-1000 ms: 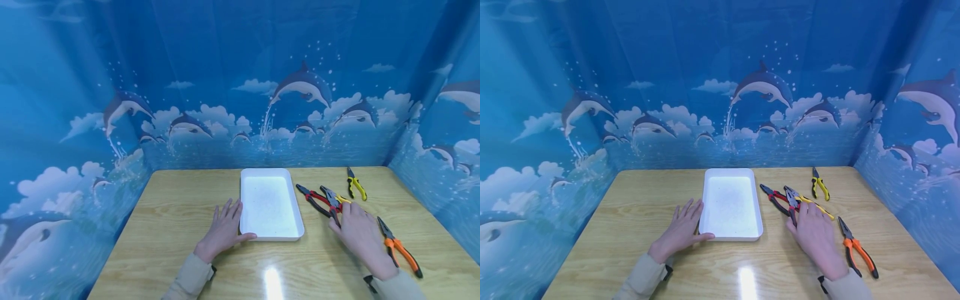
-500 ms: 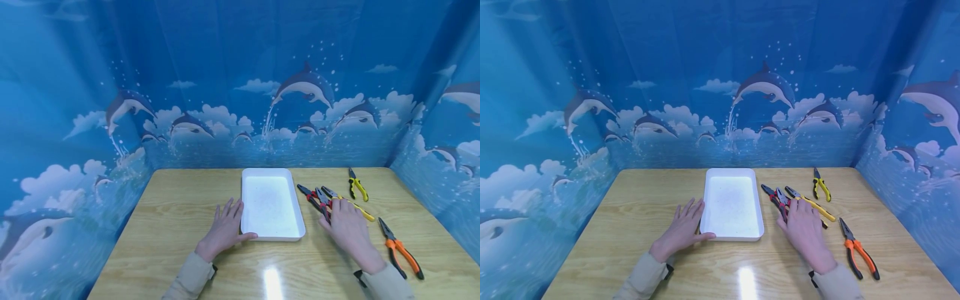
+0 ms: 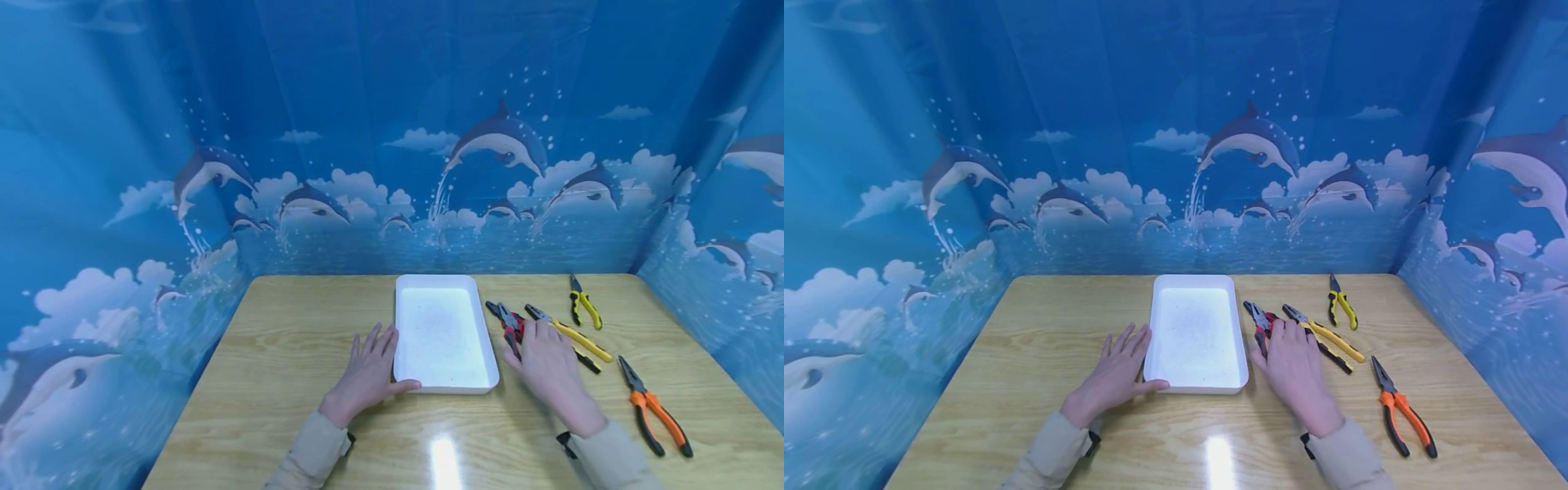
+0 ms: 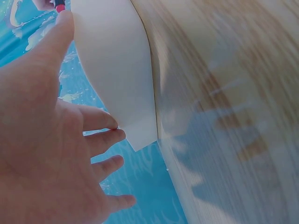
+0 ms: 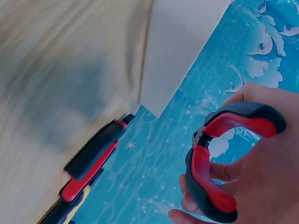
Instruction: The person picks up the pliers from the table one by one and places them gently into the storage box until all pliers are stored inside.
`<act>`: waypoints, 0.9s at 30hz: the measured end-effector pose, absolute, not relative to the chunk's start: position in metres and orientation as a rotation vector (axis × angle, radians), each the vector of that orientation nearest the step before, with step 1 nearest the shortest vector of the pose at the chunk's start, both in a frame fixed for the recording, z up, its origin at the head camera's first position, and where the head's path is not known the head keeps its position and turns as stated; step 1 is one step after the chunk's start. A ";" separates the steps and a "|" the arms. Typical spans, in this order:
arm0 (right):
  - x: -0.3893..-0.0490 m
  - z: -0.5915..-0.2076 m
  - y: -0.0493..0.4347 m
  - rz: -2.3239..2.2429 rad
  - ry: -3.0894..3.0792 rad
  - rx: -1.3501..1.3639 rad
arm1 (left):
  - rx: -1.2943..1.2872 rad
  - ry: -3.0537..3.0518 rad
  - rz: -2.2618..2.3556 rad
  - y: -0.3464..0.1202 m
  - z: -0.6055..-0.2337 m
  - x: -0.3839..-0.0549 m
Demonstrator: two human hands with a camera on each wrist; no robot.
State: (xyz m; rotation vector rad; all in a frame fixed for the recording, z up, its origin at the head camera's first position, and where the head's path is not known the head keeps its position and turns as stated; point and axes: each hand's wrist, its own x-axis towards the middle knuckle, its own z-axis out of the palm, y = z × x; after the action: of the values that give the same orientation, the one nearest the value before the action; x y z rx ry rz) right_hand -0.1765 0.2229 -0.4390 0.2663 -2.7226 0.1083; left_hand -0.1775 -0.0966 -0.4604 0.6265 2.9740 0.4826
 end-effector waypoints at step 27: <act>-0.194 -0.449 0.146 0.129 -2.770 0.393 | 0.584 2.982 0.438 -0.094 -0.463 -0.179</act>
State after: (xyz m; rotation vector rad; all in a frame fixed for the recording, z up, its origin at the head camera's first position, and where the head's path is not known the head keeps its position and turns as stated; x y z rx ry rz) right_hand -0.1944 0.1462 -0.4490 0.3932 -2.7700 0.1292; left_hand -0.1788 -0.0943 -0.4632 0.5844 2.9822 0.4381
